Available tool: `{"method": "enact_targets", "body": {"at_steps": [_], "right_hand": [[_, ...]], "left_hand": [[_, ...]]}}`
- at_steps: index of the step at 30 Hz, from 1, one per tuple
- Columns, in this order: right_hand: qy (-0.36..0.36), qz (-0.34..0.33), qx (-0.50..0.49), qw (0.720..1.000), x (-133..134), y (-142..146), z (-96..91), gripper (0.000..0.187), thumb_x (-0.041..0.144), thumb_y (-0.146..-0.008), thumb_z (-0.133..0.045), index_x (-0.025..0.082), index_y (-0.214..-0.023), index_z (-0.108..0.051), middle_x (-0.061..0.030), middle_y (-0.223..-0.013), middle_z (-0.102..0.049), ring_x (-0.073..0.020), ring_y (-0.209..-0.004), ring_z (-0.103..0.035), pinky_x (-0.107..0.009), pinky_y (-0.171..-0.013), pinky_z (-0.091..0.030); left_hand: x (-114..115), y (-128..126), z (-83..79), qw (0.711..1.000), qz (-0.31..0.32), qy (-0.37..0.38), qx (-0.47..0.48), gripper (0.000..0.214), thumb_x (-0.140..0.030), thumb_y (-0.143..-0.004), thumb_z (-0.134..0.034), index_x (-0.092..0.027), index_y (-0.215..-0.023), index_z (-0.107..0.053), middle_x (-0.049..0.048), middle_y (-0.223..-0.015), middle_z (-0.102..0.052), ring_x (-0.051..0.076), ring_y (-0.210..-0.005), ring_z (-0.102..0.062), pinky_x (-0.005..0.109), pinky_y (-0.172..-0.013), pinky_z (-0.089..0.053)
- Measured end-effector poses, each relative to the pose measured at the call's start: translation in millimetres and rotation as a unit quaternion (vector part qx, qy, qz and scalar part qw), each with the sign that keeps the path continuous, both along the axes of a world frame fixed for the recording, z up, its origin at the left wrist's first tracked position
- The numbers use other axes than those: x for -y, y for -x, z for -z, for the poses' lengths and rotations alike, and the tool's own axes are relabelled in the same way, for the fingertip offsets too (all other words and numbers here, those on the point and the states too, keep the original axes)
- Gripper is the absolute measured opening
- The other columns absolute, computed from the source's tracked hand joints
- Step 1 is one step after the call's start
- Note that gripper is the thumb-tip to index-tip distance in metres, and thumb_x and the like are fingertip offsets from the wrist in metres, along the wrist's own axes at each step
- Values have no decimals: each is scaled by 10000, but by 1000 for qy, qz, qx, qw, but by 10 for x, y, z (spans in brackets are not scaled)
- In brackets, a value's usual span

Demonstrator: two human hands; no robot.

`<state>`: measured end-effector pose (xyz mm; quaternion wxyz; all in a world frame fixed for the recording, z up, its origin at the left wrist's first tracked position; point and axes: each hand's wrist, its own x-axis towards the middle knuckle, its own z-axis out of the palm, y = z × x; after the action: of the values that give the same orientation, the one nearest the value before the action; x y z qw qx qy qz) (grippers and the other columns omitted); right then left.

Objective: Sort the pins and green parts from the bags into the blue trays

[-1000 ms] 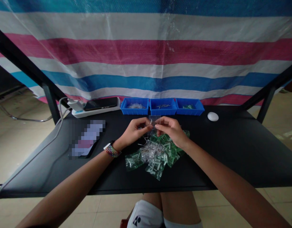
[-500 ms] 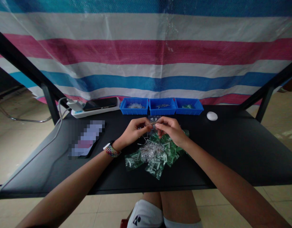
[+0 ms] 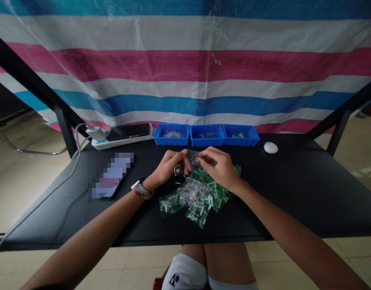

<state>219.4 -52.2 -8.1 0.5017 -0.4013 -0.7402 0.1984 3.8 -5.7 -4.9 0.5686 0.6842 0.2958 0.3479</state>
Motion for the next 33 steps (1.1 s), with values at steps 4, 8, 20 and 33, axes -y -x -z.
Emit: {"method": "enact_targets", "body": {"at_steps": [4,8,20,33], "right_hand": [[-115,35,126,985,48,-34,5,167,221,-1075,-596,219,-1087,-762,-79,-1039,-737,-189,-878,-722,-334,-777,-589],[-156,72,183,968,48,-75,19,185,192,-1057,-616,253,-1138,-771,-77,-1094,-742,-203,-900,-737,-363,-815,-616],[212,-33,-228,950,-79,-20,41,323,465,-971,-701,250,-1209,-667,-3,-911,-677,-145,-616,-685,-301,-550,-607],[129,-19,-149,980,-74,-23,14,143,356,-924,-768,218,-933,-734,-14,-825,-711,-162,-677,-681,-299,-611,-578]], "left_hand": [[-47,-13,32,998,10,58,35,717,-662,-1049,-447,-109,-764,-805,106,-637,-732,160,-563,-655,255,-562,-467],[-70,-13,48,996,5,79,46,483,-528,-970,-658,-117,-749,-781,89,-684,-747,144,-568,-647,244,-571,-483],[-29,-43,-39,998,-63,20,11,331,-478,-927,-741,-148,-908,-745,28,-651,-737,134,-549,-638,229,-547,-449],[-8,-22,-41,995,-81,-52,-35,563,-616,-981,-650,-141,-686,-715,12,-538,-611,106,-497,-550,214,-500,-389]]}}
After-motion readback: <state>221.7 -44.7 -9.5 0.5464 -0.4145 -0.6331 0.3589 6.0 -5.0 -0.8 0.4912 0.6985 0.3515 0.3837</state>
